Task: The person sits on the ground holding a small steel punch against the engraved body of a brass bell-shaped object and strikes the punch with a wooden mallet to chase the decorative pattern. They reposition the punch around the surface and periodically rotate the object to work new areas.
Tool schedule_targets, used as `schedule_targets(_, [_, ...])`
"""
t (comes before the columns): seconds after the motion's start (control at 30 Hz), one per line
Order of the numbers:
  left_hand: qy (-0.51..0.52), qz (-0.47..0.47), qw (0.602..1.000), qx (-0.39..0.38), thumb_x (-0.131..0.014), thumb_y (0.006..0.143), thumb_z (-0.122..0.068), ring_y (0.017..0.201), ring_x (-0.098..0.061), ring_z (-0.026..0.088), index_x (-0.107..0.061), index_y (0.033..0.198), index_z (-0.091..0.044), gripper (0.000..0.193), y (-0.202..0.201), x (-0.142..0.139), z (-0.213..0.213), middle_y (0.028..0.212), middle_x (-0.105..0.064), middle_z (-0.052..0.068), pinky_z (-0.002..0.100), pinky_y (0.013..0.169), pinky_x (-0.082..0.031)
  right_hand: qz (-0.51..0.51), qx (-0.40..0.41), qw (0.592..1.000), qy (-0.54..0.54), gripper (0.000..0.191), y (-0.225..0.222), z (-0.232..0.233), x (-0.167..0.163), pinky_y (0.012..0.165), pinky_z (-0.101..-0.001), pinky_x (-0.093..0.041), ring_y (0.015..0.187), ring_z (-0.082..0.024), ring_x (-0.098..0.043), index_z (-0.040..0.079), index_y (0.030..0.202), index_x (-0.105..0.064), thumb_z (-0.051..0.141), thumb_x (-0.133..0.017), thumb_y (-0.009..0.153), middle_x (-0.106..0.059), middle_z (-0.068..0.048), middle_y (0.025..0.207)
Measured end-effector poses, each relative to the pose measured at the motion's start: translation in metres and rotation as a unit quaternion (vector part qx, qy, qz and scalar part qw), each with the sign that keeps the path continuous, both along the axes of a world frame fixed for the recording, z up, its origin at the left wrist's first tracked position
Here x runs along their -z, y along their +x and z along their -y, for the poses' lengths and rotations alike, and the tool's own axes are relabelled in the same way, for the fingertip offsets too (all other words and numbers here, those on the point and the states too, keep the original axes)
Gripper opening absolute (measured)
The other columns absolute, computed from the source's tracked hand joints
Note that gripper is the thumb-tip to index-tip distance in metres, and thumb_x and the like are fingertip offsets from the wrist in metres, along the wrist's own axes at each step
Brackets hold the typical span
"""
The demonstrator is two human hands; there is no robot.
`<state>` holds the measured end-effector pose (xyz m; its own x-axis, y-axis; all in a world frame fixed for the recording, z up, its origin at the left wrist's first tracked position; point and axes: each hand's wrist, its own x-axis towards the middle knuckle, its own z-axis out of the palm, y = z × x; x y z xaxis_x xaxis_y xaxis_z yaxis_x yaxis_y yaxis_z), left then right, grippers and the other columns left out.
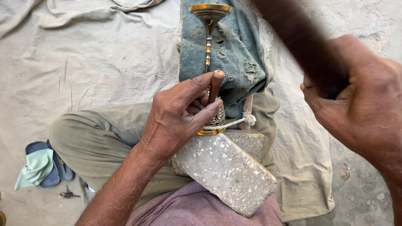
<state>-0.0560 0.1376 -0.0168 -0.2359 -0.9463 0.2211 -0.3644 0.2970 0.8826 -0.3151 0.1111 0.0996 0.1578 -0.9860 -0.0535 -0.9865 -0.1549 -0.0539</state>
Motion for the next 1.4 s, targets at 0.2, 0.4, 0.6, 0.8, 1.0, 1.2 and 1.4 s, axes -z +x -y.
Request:
schedule_targets(0.2, [-0.001, 0.001, 1.000, 0.010, -0.079, 0.093, -0.016, 0.080, -0.073, 0.007, -0.060, 0.144, -0.014, 0.054, 0.001, 0.001, 0.000, 0.092, -0.070, 0.000, 0.022, 0.072, -0.068, 0.071, -0.071, 0.994, -0.037, 0.036, -0.005, -0.002, 0.001, 0.072, -0.0393, -0.061, 0.079, -0.024, -0.072, -0.004, 0.123, -0.062, 0.006, -0.078, 0.092, -0.069, -0.018, 0.087])
schedule_targets(0.4, [-0.040, 0.061, 0.997, 0.009, -0.081, 0.094, -0.017, 0.079, -0.072, 0.008, -0.062, 0.140, -0.015, 0.050, 0.001, -0.006, 0.002, 0.093, -0.072, 0.001, 0.024, 0.070, -0.065, -0.123, -0.019, 0.990, 0.068, 0.033, -0.005, -0.002, 0.004, 0.068, -0.0375, -0.063, 0.064, -0.021, -0.072, 0.005, 0.118, -0.066, 0.004, -0.078, 0.087, -0.070, -0.012, 0.079])
schedule_targets(0.6, [-0.044, -0.021, 0.999, 0.021, -0.085, 0.090, -0.018, 0.084, -0.073, 0.008, -0.063, 0.140, -0.017, 0.054, 0.009, -0.018, 0.010, 0.098, -0.075, 0.003, 0.025, 0.074, -0.064, 0.329, 0.098, 0.938, 0.034, 0.026, -0.010, -0.017, 0.018, 0.050, -0.0444, -0.057, 0.062, -0.027, -0.069, -0.002, 0.109, -0.061, -0.005, -0.079, 0.090, -0.066, -0.018, 0.080])
schedule_targets(0.8, [-0.017, 0.027, 0.994, 0.109, -0.084, 0.086, -0.018, 0.089, -0.078, 0.012, -0.066, 0.136, -0.019, 0.053, -0.002, -0.017, 0.034, 0.106, -0.080, 0.003, 0.030, 0.078, -0.067, 0.538, 0.075, 0.840, -0.016, 0.026, -0.037, -0.045, 0.059, 0.078, -0.0350, -0.066, 0.088, -0.019, -0.072, 0.001, 0.106, -0.058, -0.008, -0.074, 0.088, -0.067, -0.010, 0.092])
schedule_targets(1.0, [-0.016, 0.094, 0.982, 0.166, -0.083, 0.080, -0.017, 0.080, -0.077, 0.023, -0.066, 0.135, -0.019, 0.058, -0.003, -0.029, 0.045, 0.102, -0.079, 0.007, 0.039, 0.069, -0.060, 0.405, 0.143, 0.903, -0.029, 0.029, -0.057, -0.053, 0.076, 0.057, -0.0322, -0.060, 0.076, -0.019, -0.069, 0.000, 0.106, -0.060, -0.014, -0.074, 0.084, -0.067, -0.010, 0.092])
schedule_targets(1.2, [-0.027, 0.090, 0.978, 0.187, -0.084, 0.080, -0.017, 0.086, -0.075, 0.027, -0.063, 0.138, -0.017, 0.061, -0.002, -0.032, 0.048, 0.102, -0.077, 0.009, 0.040, 0.075, -0.059, 0.141, 0.019, 0.986, -0.084, 0.024, -0.058, -0.055, 0.081, 0.064, -0.0298, -0.052, 0.066, -0.021, -0.064, -0.005, 0.095, -0.066, -0.014, -0.080, 0.077, -0.067, -0.015, 0.084])
schedule_targets(1.4, [-0.032, 0.077, 0.980, 0.179, -0.085, 0.079, -0.018, 0.086, -0.076, 0.026, -0.064, 0.135, -0.015, 0.060, 0.000, -0.026, 0.046, 0.102, -0.077, 0.009, 0.038, 0.075, -0.061, 0.146, 0.015, 0.987, -0.063, 0.031, -0.061, -0.058, 0.085, 0.065, -0.0308, -0.055, 0.070, -0.017, -0.066, -0.004, 0.106, -0.067, -0.007, -0.078, 0.077, -0.069, -0.012, 0.089])
